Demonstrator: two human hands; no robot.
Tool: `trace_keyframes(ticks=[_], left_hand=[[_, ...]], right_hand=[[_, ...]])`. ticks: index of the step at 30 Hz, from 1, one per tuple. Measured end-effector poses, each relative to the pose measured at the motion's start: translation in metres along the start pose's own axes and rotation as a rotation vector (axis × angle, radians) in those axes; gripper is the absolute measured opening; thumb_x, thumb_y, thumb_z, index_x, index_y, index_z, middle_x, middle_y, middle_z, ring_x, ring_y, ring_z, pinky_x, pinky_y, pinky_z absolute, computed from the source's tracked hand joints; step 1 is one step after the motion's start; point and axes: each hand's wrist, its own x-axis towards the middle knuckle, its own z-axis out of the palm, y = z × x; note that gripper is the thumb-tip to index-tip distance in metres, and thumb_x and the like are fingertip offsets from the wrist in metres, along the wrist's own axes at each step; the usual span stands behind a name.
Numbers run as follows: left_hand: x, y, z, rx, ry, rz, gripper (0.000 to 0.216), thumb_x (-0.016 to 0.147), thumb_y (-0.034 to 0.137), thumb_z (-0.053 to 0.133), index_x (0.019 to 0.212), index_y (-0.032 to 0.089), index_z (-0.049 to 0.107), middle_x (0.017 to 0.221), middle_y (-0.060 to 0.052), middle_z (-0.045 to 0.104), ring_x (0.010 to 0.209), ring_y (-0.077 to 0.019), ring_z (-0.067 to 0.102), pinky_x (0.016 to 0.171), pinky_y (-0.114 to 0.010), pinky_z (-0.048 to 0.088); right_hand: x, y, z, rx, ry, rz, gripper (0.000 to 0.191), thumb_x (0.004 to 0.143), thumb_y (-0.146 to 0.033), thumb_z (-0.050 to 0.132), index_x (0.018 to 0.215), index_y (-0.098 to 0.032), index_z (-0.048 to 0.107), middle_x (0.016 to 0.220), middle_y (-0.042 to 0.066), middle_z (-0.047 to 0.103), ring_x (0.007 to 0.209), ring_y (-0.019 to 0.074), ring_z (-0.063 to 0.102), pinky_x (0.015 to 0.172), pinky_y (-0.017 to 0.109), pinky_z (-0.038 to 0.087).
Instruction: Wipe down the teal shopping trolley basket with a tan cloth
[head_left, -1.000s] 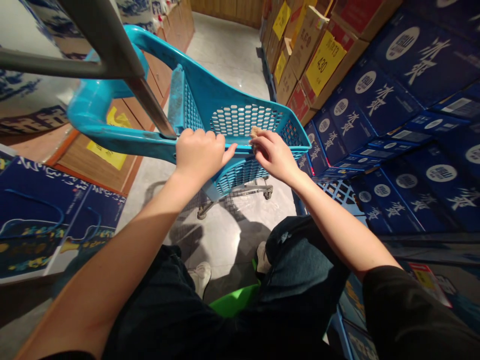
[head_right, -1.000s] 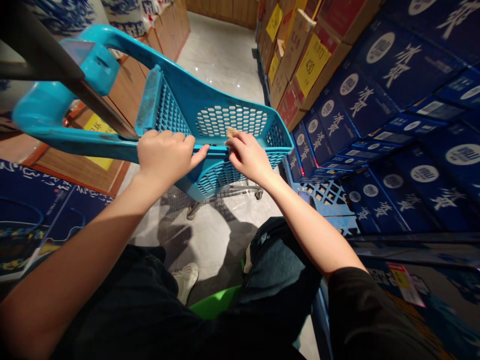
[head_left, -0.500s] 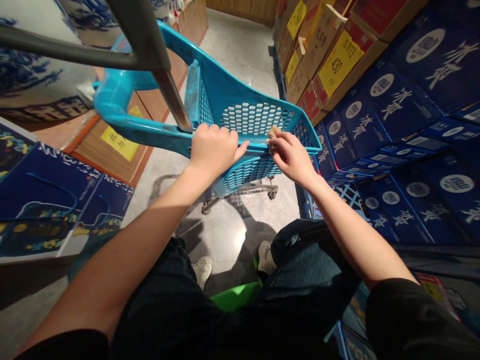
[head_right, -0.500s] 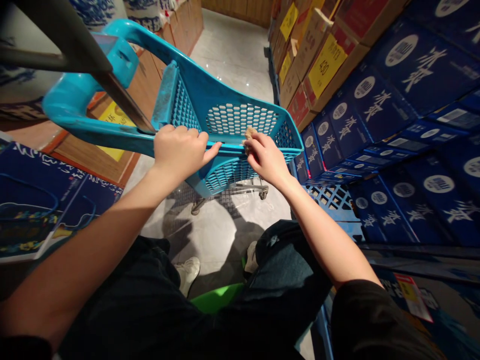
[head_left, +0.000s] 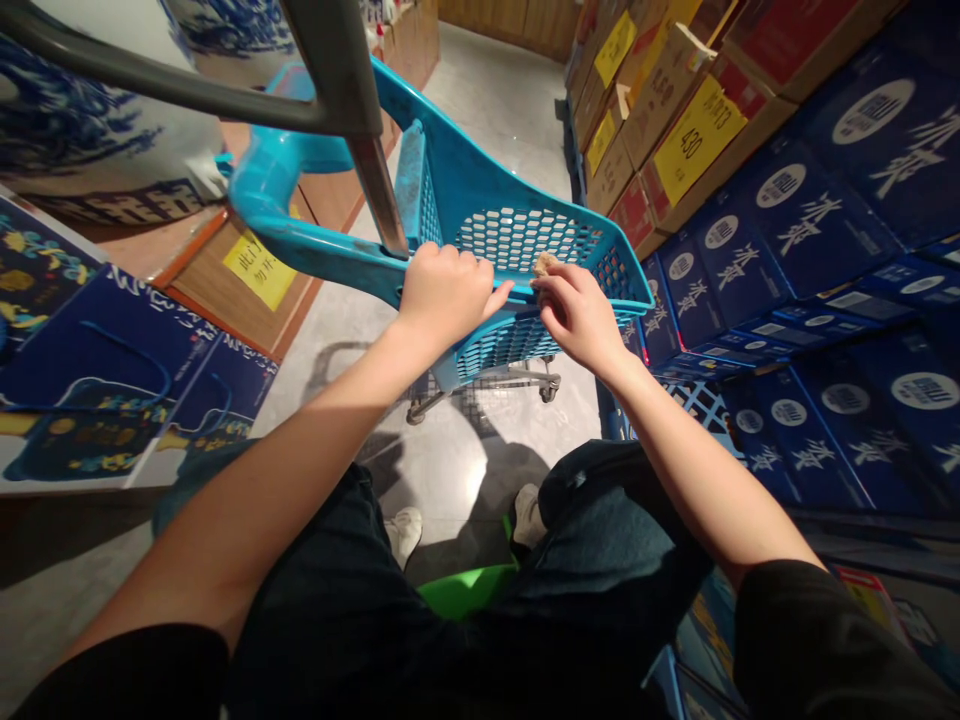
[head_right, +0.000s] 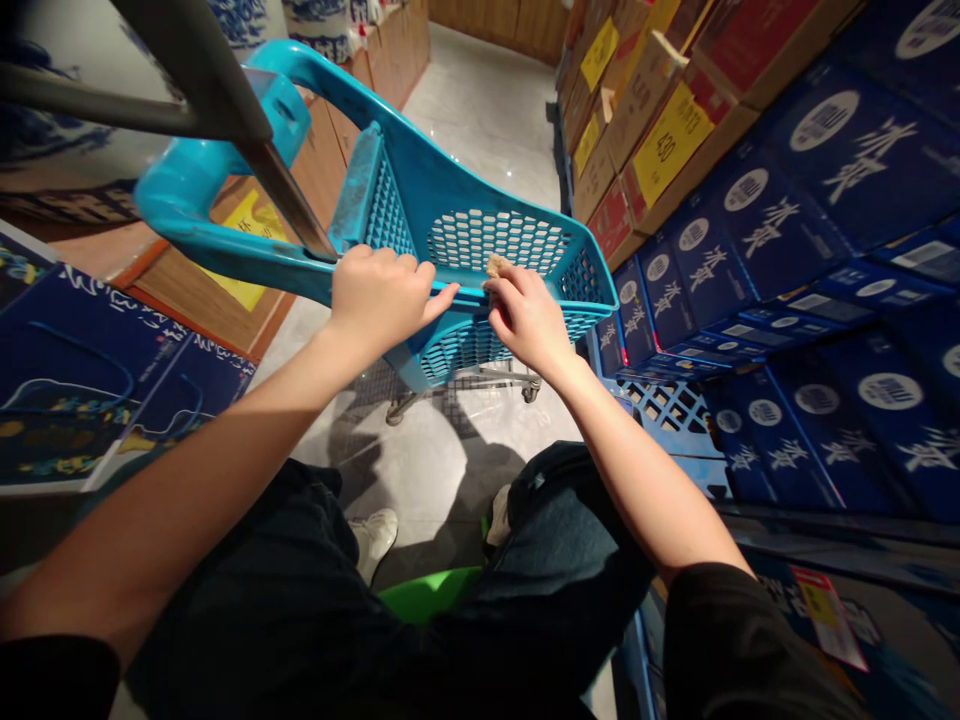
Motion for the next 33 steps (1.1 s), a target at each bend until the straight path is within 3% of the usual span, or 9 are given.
trace_keyframes(ticks=[7,13,19,23,26,30,33], left_hand=[[0.004,0.008,-0.016,0.073,-0.188,-0.04,0.051,0.111,0.045,0.043,0.113,0.01,0.08,0.112,-0.02,0.081,0.107,-0.0349,0.072,0.09,-0.047,0.043],[0.002,0.005,-0.005,0.02,-0.041,-0.011,0.047,0.109,0.046,0.046,0.106,0.014,0.08,0.105,-0.02,0.081,0.104,-0.0381,0.072,0.09,-0.048,0.043],[0.005,0.008,-0.014,0.051,-0.177,-0.036,0.056,0.11,0.046,0.038,0.113,0.01,0.08,0.114,-0.023,0.08,0.107,-0.0372,0.07,0.094,-0.051,0.044],[0.005,0.01,-0.02,0.01,-0.206,-0.056,0.057,0.11,0.049,0.037,0.116,0.012,0.08,0.118,-0.022,0.08,0.111,-0.0368,0.069,0.098,-0.053,0.043],[0.003,0.007,-0.015,0.021,-0.174,-0.045,0.055,0.11,0.048,0.04,0.115,0.011,0.08,0.115,-0.023,0.08,0.109,-0.038,0.07,0.095,-0.053,0.045],[-0.001,0.0,-0.001,0.031,0.003,0.012,0.046,0.109,0.047,0.048,0.105,0.014,0.08,0.1,-0.018,0.081,0.101,-0.0364,0.073,0.09,-0.048,0.046],[-0.003,-0.003,0.004,0.052,0.042,0.036,0.048,0.109,0.048,0.047,0.103,0.013,0.08,0.098,-0.019,0.08,0.098,-0.0354,0.073,0.088,-0.046,0.046]], right_hand=[[0.005,-0.01,0.001,0.019,-0.008,-0.036,0.037,0.097,-0.022,0.055,0.129,-0.023,0.073,0.14,0.017,0.072,0.131,0.037,0.066,0.114,0.06,0.057],[-0.016,0.012,-0.009,0.012,0.003,-0.021,0.043,0.095,-0.021,0.056,0.134,-0.021,0.073,0.142,0.019,0.069,0.133,0.0386,0.066,0.114,0.062,0.057],[-0.026,0.041,-0.02,-0.034,-0.008,0.076,0.038,0.092,-0.022,0.058,0.126,-0.023,0.075,0.13,0.017,0.073,0.123,0.038,0.069,0.108,0.061,0.06],[-0.015,0.034,-0.018,-0.063,-0.048,0.105,0.032,0.094,-0.023,0.056,0.117,-0.02,0.077,0.123,0.019,0.074,0.116,0.0392,0.069,0.106,0.062,0.059],[-0.003,0.016,-0.012,-0.06,-0.055,0.068,0.03,0.094,-0.02,0.055,0.115,-0.021,0.077,0.122,0.018,0.075,0.114,0.0384,0.068,0.103,0.06,0.06],[0.008,-0.006,-0.003,0.017,-0.03,-0.046,0.032,0.097,-0.019,0.055,0.121,-0.023,0.075,0.131,0.015,0.074,0.123,0.0357,0.067,0.109,0.057,0.058],[0.01,-0.011,0.0,0.046,-0.017,-0.1,0.034,0.098,-0.019,0.054,0.126,-0.023,0.074,0.137,0.015,0.073,0.127,0.0346,0.067,0.112,0.055,0.058]])
